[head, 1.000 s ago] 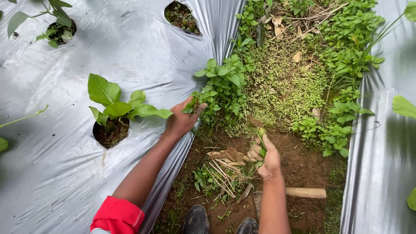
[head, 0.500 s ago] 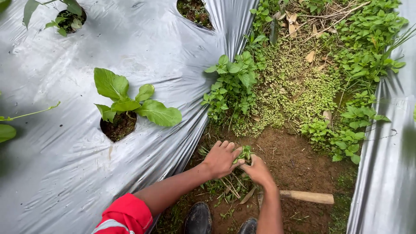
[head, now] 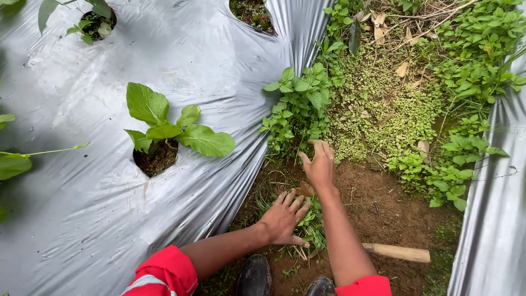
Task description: The person uses a small hand hoe to loosen the soil and remove weeds from the edge of a garden bed covered with plastic mulch. They pull the weeds out by hand and toss them aside, working along the row of plants.
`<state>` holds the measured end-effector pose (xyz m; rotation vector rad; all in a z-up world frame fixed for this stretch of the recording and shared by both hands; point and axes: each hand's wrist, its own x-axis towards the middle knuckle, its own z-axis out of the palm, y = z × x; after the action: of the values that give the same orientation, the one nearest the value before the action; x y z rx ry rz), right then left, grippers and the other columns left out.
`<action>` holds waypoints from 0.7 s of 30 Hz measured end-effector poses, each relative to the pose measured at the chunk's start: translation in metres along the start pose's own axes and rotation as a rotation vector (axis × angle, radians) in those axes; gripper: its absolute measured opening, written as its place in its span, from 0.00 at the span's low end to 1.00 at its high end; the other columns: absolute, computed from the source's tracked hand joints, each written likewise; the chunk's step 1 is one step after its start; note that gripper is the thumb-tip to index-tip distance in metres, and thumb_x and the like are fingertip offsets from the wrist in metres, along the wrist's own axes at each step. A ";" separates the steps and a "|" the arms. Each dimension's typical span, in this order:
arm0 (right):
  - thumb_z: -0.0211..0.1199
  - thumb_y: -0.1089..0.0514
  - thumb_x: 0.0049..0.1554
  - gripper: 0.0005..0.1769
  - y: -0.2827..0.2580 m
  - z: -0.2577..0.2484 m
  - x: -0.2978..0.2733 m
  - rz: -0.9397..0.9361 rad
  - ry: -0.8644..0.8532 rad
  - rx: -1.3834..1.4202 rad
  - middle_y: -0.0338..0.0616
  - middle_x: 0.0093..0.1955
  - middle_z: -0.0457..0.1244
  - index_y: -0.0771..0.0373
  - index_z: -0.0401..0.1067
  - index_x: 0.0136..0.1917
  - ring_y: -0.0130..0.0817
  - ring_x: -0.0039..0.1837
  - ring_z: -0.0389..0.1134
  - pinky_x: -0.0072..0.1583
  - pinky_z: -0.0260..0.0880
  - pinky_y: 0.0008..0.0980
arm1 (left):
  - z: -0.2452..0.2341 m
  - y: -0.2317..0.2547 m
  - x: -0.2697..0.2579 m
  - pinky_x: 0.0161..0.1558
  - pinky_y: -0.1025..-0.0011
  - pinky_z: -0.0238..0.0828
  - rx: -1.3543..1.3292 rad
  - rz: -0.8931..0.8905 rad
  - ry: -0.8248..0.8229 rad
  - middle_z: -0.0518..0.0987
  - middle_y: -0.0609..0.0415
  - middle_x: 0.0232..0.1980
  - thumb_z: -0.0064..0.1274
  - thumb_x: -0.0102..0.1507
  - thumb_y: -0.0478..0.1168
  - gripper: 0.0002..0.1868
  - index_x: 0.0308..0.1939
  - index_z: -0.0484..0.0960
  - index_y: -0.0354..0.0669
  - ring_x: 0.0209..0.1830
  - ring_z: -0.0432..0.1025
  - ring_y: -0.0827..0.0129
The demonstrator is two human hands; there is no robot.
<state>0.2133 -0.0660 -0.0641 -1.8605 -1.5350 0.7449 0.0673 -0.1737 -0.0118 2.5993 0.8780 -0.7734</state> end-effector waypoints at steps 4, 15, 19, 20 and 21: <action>0.70 0.54 0.56 0.27 0.005 0.034 0.035 -0.038 -0.195 -0.489 0.59 0.65 0.64 0.67 0.69 0.65 0.54 0.67 0.65 0.67 0.70 0.51 | 0.001 0.001 -0.007 0.78 0.47 0.20 0.047 0.002 -0.066 0.32 0.42 0.85 0.22 0.52 0.86 0.67 0.82 0.26 0.49 0.84 0.26 0.45; 0.36 0.65 0.70 0.18 0.026 0.040 0.043 0.069 -0.526 -0.719 0.31 0.30 0.52 0.54 0.66 0.46 0.24 0.30 0.48 0.32 0.54 0.26 | 0.021 -0.002 -0.001 0.78 0.48 0.13 -0.014 -0.007 0.006 0.30 0.45 0.85 0.29 0.53 0.85 0.66 0.82 0.27 0.52 0.84 0.21 0.47; 0.37 0.47 0.74 0.23 0.034 0.035 0.037 0.137 -0.512 -0.486 0.30 0.30 0.45 0.51 0.57 0.37 0.25 0.31 0.45 0.34 0.56 0.29 | 0.023 -0.003 0.000 0.78 0.48 0.14 -0.021 -0.005 0.005 0.30 0.45 0.85 0.28 0.54 0.85 0.65 0.82 0.27 0.52 0.84 0.21 0.47; 0.39 0.45 0.73 0.24 0.035 0.034 0.039 0.152 -0.523 -0.474 0.30 0.29 0.45 0.51 0.56 0.36 0.25 0.30 0.45 0.34 0.58 0.28 | 0.023 -0.005 0.001 0.78 0.48 0.13 0.009 -0.007 0.007 0.30 0.45 0.85 0.26 0.53 0.85 0.65 0.82 0.27 0.53 0.84 0.21 0.47; 0.39 0.45 0.73 0.24 0.034 0.029 0.036 0.152 -0.524 -0.473 0.30 0.29 0.45 0.51 0.56 0.36 0.25 0.30 0.45 0.34 0.58 0.28 | 0.023 -0.004 -0.001 0.78 0.48 0.13 0.010 -0.007 0.006 0.30 0.45 0.85 0.26 0.53 0.85 0.65 0.82 0.27 0.53 0.84 0.21 0.47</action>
<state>0.2196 -0.0329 -0.1101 -2.2626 -2.0504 1.0738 0.0549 -0.1813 -0.0300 2.6097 0.8874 -0.7736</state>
